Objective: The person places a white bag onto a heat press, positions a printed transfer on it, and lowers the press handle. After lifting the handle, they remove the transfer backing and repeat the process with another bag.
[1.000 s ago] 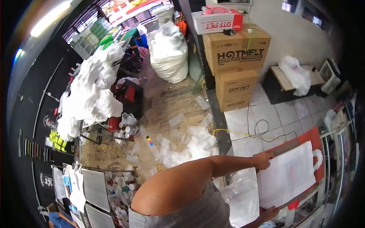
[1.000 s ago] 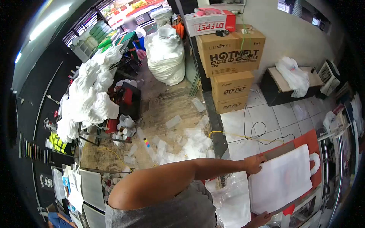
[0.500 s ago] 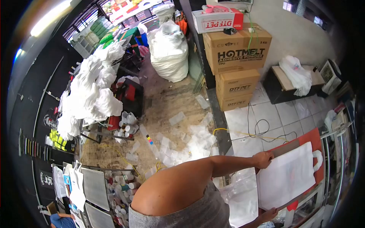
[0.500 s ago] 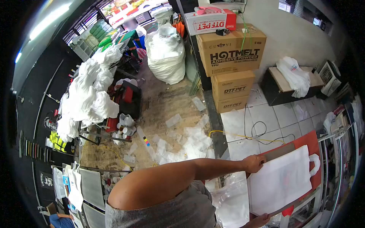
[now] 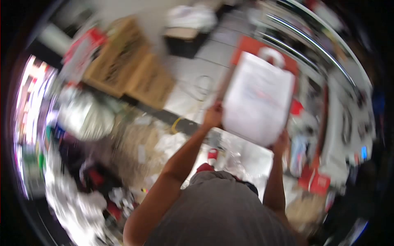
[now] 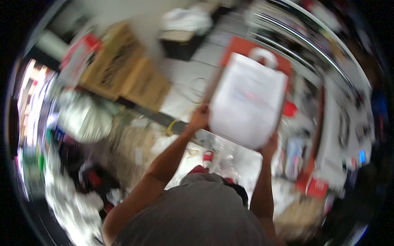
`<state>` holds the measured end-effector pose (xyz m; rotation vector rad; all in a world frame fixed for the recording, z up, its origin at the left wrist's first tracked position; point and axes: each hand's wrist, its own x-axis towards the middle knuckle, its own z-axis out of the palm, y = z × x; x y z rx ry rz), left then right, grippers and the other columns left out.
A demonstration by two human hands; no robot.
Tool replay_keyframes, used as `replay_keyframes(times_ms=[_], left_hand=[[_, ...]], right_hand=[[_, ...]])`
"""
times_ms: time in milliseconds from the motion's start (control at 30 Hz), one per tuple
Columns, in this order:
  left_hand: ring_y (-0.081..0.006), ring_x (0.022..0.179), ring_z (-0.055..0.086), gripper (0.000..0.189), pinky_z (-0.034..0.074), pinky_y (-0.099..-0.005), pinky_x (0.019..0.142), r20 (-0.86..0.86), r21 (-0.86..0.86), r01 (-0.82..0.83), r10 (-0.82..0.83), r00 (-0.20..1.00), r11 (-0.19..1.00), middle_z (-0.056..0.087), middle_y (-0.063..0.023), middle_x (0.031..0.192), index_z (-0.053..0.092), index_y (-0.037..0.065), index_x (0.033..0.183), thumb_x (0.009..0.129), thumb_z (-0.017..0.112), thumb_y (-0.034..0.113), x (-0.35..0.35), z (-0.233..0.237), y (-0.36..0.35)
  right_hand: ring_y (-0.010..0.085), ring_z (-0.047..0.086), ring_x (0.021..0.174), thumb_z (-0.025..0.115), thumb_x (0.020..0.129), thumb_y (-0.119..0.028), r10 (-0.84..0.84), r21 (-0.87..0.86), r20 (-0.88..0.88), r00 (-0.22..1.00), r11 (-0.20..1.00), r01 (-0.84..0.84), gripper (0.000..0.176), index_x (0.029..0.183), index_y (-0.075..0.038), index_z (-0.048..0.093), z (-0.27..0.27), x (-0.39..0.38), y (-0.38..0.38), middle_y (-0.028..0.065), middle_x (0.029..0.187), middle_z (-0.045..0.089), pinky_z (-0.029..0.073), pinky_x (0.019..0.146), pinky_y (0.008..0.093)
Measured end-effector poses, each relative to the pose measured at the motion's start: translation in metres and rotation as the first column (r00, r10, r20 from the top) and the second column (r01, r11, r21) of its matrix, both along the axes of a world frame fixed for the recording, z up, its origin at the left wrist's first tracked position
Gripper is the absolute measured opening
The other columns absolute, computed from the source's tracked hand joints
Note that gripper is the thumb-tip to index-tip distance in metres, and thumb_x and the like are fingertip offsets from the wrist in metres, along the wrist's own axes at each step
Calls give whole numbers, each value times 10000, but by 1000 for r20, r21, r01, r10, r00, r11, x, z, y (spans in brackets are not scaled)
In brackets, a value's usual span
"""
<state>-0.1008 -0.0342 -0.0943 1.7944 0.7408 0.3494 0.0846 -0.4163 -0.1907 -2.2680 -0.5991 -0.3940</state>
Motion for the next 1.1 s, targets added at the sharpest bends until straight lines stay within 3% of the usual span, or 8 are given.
replay_keyframes(times_ms=[33, 67, 133, 267, 367, 500, 767, 1100], left_hand=[[-272, 796, 699, 235, 542, -397, 713, 133, 41, -7, 1, 991, 999, 702, -138, 866, 630, 110, 1119, 896, 573, 157, 0, 5, 0], [-239, 782, 689, 271, 542, -365, 728, 76, 174, -32, 19, 997, 984, 704, -120, 871, 627, 107, 1147, 878, 606, 128, -2, 16, -2], [-226, 805, 678, 278, 537, -342, 754, 49, 204, -7, -3, 999, 979, 705, -111, 904, 630, 82, 1150, 879, 606, 141, -6, 29, -1], [-204, 850, 670, 276, 528, -329, 785, 79, 137, 17, -29, 996, 990, 703, -105, 975, 641, 43, 1132, 874, 617, 138, -2, 27, 1], [-180, 846, 664, 276, 528, -323, 782, 85, 101, 35, -44, 995, 994, 700, -90, 957, 639, 42, 1137, 878, 620, 136, -4, 29, -1], [-172, 845, 661, 286, 528, -317, 780, 25, 113, 55, -58, 998, 992, 695, -85, 958, 630, 39, 1148, 878, 620, 134, -6, 38, -1], [-133, 850, 628, 311, 507, -289, 785, 115, 69, 88, -96, 989, 994, 681, -65, 978, 599, -1, 1188, 888, 609, 82, -3, 33, 3], [-129, 784, 631, 320, 529, -284, 735, 137, 67, 64, -73, 988, 996, 686, -59, 931, 607, 21, 1156, 842, 629, 82, -4, 33, 2]], right_hand=[[230, 572, 1143, 499, 952, -74, -46, 215, -286, 957, 970, 111, 308, 1245, 3, 556, 56, -33, 36, 142, 1205, 613, 444, 985, 333], [233, 611, 1086, 536, 931, -52, -120, 214, -483, 868, 944, 250, 308, 1234, -6, 570, 116, -52, 58, 140, 1160, 642, 469, 949, 334], [288, 662, 1006, 505, 945, -63, -115, 218, -429, 896, 949, 226, 306, 1242, -50, 581, 124, -57, 64, 174, 1089, 674, 516, 882, 382], [301, 673, 1008, 540, 933, -70, -160, 236, -450, 879, 927, 290, 301, 1229, -37, 585, 122, -56, 64, 198, 1089, 684, 524, 869, 376], [316, 674, 999, 557, 929, -73, -124, 253, -413, 902, 936, 245, 318, 1244, -33, 568, 126, -59, 63, 218, 1091, 678, 527, 863, 377], [321, 673, 1005, 552, 922, -55, -144, 189, -447, 883, 950, 250, 323, 1244, -26, 561, 133, -60, 63, 215, 1093, 679, 529, 860, 378], [331, 672, 1009, 515, 923, -47, -148, 202, -447, 882, 944, 260, 333, 1253, -43, 561, 135, -61, 67, 213, 1105, 677, 537, 849, 407], [349, 672, 1009, 515, 926, -47, -186, 151, -427, 885, 950, 272, 327, 1249, -42, 565, 143, -66, 69, 221, 1090, 677, 544, 835, 415]])
